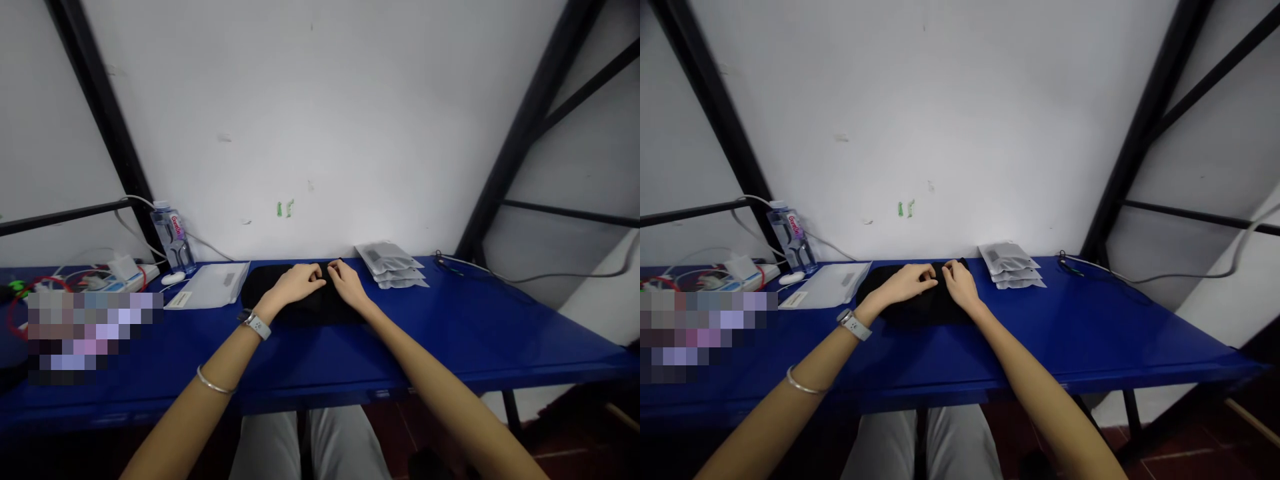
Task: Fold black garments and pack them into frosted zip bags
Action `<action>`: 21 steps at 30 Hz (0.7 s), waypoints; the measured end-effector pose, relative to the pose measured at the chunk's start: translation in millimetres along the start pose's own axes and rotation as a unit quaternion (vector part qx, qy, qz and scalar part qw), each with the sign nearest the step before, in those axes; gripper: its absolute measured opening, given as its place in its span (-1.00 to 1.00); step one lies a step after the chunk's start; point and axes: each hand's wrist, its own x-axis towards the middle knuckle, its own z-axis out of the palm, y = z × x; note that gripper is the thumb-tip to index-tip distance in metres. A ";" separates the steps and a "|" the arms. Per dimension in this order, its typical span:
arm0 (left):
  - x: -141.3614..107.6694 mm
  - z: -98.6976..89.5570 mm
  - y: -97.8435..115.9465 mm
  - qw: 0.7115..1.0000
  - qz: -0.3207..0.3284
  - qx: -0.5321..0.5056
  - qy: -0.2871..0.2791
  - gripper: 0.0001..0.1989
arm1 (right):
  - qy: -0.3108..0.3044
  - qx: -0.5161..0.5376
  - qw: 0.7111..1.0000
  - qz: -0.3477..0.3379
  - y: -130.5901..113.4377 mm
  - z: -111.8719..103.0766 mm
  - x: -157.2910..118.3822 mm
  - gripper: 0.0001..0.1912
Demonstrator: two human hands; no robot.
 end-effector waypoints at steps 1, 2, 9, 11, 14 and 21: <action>-2.3 -2.2 -5.2 1.000 0.012 0.002 0.026 -0.79 | 0.001 0.001 1.000 -0.017 -2.9 -0.4 -1.3 -0.79; -4.8 -5.8 -12.4 0.998 0.017 0.017 0.056 -0.79 | 0.003 0.004 0.999 -0.038 -7.1 -1.4 -2.6 -0.78; -29.6 -19.8 -91.8 0.954 -0.097 0.267 0.096 -0.60 | -0.052 0.041 0.985 -0.159 -59.7 -1.5 -7.0 -0.67; -35.9 -14.1 -111.5 0.952 -0.136 0.267 0.065 -0.53 | -0.115 0.017 0.981 -0.156 -71.6 7.8 -8.7 -0.60; -41.2 -3.1 -130.3 0.959 -0.181 0.217 0.023 -0.49 | -0.218 -0.048 0.967 -0.123 -80.7 25.3 -12.2 -0.25; -42.9 8.9 -138.3 0.968 -0.199 0.156 0.000 -0.48 | -0.304 -0.154 0.938 -0.056 -105.5 47.1 -7.6 0.10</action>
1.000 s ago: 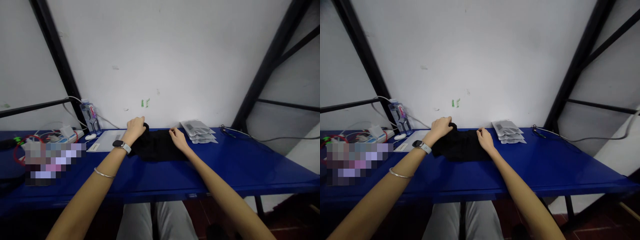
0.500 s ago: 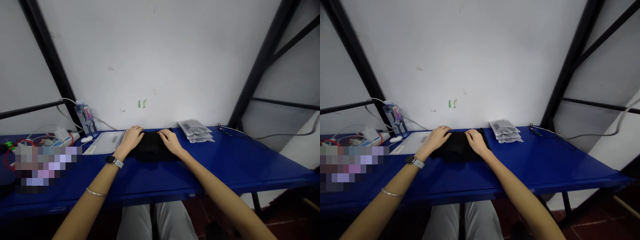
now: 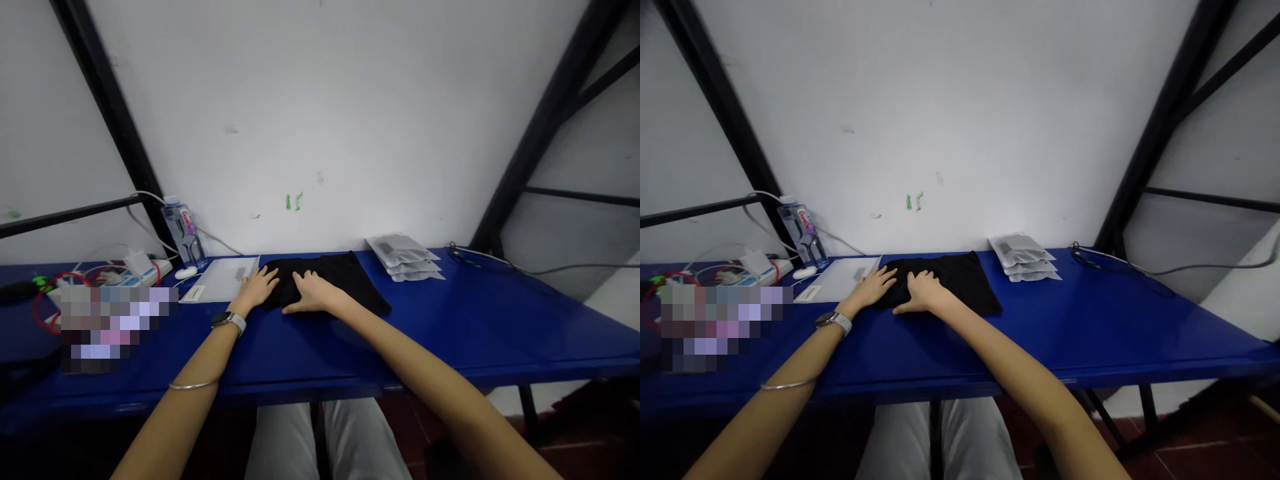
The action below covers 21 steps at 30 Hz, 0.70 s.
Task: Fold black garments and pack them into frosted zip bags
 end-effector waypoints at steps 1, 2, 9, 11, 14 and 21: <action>-0.2 0.4 0.0 1.000 0.002 0.000 0.001 -0.49 | -0.009 0.001 1.000 0.014 -4.8 -1.1 2.3 0.13; -0.4 0.7 0.0 1.000 0.003 0.001 0.001 -0.49 | -0.016 0.002 1.000 0.026 -8.8 -1.7 4.3 0.16; -2.3 0.8 0.6 1.000 0.005 0.012 -0.002 -0.49 | 0.025 0.009 0.999 -0.020 5.5 -0.5 8.8 -0.55; -3.2 0.2 1.6 1.000 0.005 0.015 -0.001 -0.48 | 0.036 0.055 0.996 -0.063 20.1 -4.2 9.9 -0.77; -4.1 -0.1 3.0 1.000 0.005 0.008 0.001 -0.49 | 0.060 0.125 0.988 -0.065 42.4 -13.4 12.0 -0.76; -9.2 -4.5 7.5 0.999 0.010 0.003 0.032 -0.51 | 0.158 0.496 0.849 0.093 83.3 -29.9 10.4 -0.70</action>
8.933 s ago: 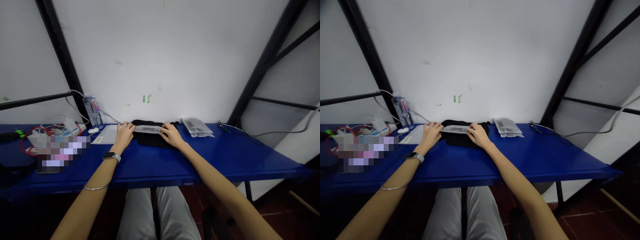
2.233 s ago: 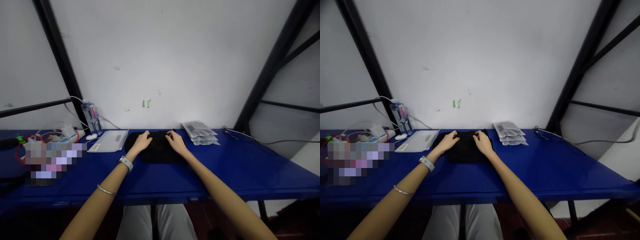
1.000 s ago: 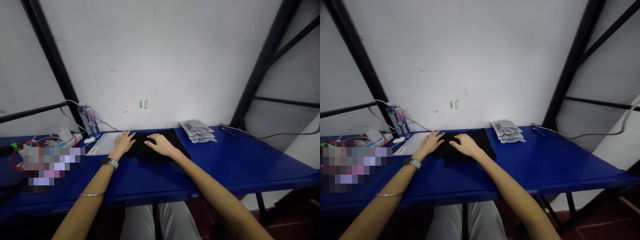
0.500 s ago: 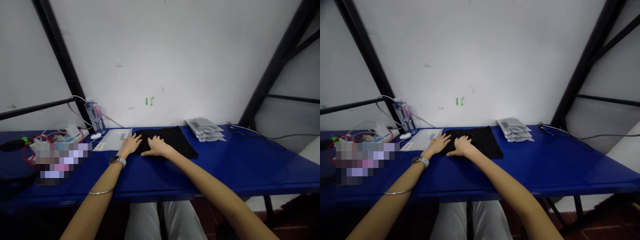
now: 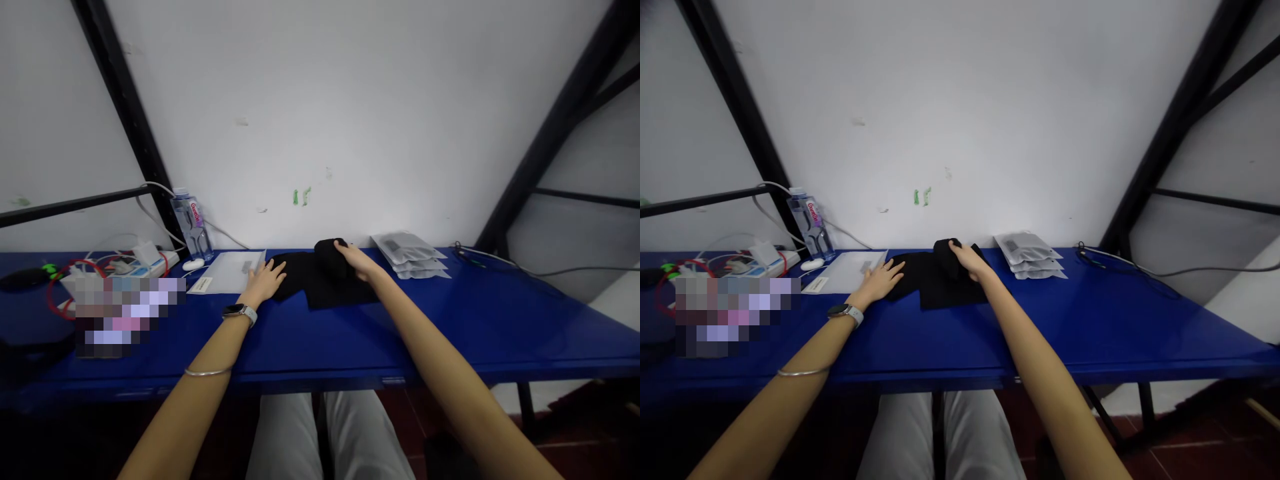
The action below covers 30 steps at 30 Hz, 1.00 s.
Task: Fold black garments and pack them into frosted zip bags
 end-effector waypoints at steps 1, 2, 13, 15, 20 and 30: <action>-0.8 -2.5 3.6 0.999 0.020 -0.002 0.025 -0.52 | 0.007 0.039 0.999 0.011 0.7 -3.4 0.5 -0.69; -1.3 -5.3 8.9 0.997 0.048 -0.014 0.054 -0.53 | 0.011 0.066 0.998 0.014 1.1 -5.8 0.9 -0.68; 3.1 0.0 92.5 0.829 0.133 -0.543 -0.031 -0.36 | -0.064 -0.011 0.985 -0.160 -8.0 16.8 -12.0 -0.52; 1.9 0.7 90.7 0.832 0.154 -0.533 -0.014 -0.24 | -0.077 -0.063 0.975 -0.197 -5.6 19.9 -13.7 -0.32; 0.2 -1.4 82.3 0.848 0.135 -0.509 -0.052 -0.09 | 0.000 -0.050 0.989 -0.137 11.0 25.8 -8.9 -0.17; 11.9 -31.2 18.3 0.961 -0.022 -0.219 0.169 -0.73 | 0.190 0.088 0.977 -0.022 18.6 6.5 10.4 -0.60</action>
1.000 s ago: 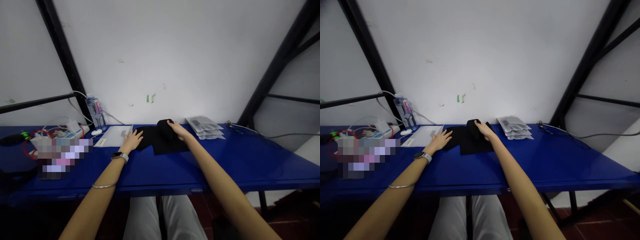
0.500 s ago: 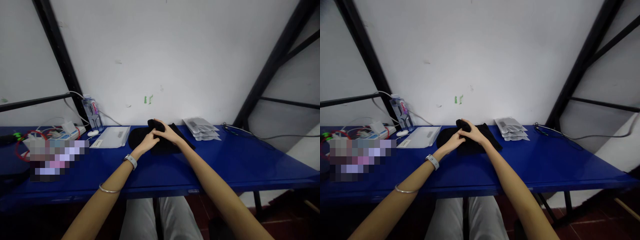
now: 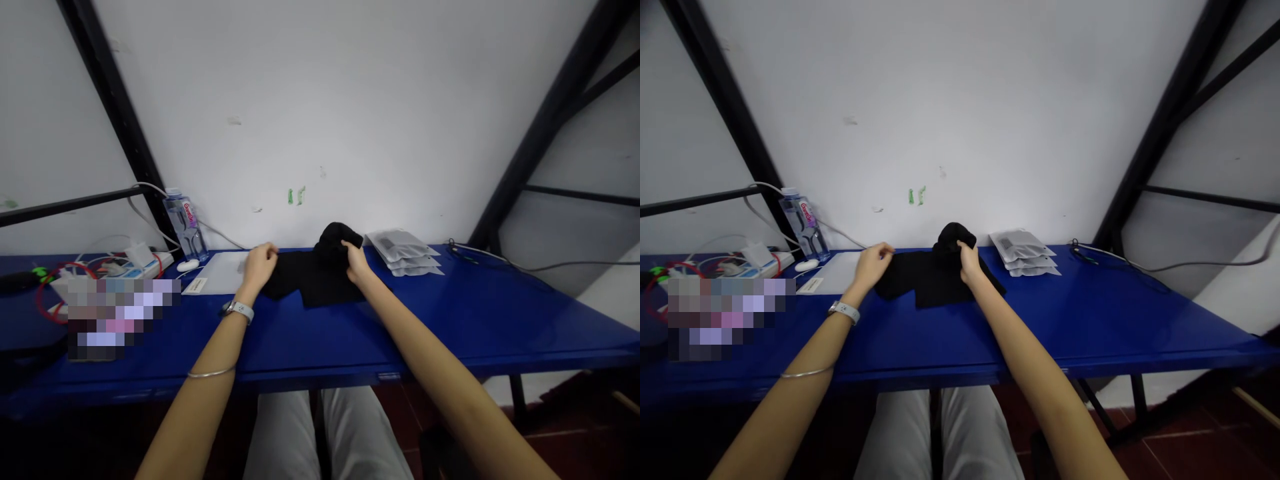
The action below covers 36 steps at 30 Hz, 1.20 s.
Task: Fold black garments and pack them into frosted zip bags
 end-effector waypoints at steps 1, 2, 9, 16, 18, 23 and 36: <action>1.4 -8.1 -9.4 0.997 -0.033 0.073 0.017 -0.75 | 0.012 -0.046 0.997 -0.062 0.0 -5.7 3.2 -0.59; 2.0 -14.7 -18.7 0.989 -0.072 0.125 0.016 -0.78 | 0.011 -0.105 0.986 -0.132 0.7 -11.2 5.3 -0.58; 0.7 -24.5 -56.3 0.955 -0.198 0.215 -0.038 -0.77 | -0.225 -0.517 0.781 -0.268 18.0 -23.7 -5.5 -0.45; 0.7 -25.2 -58.1 0.948 -0.205 0.236 -0.067 -0.75 | -0.211 -0.555 0.760 -0.266 25.1 -19.7 -7.1 -0.39; 0.8 -25.0 -58.2 0.946 -0.210 0.238 -0.069 -0.74 | -0.210 -0.554 0.762 -0.261 26.0 -19.9 -6.8 -0.43; 0.8 -27.7 -56.9 0.944 -0.218 0.238 -0.064 -0.78 | -0.214 -0.557 0.760 -0.257 26.8 -19.9 -7.6 -0.44; -10.3 0.7 50.3 0.966 0.013 0.229 -0.120 -0.85 | -0.163 -0.542 0.796 -0.215 28.0 -12.0 -15.9 -0.42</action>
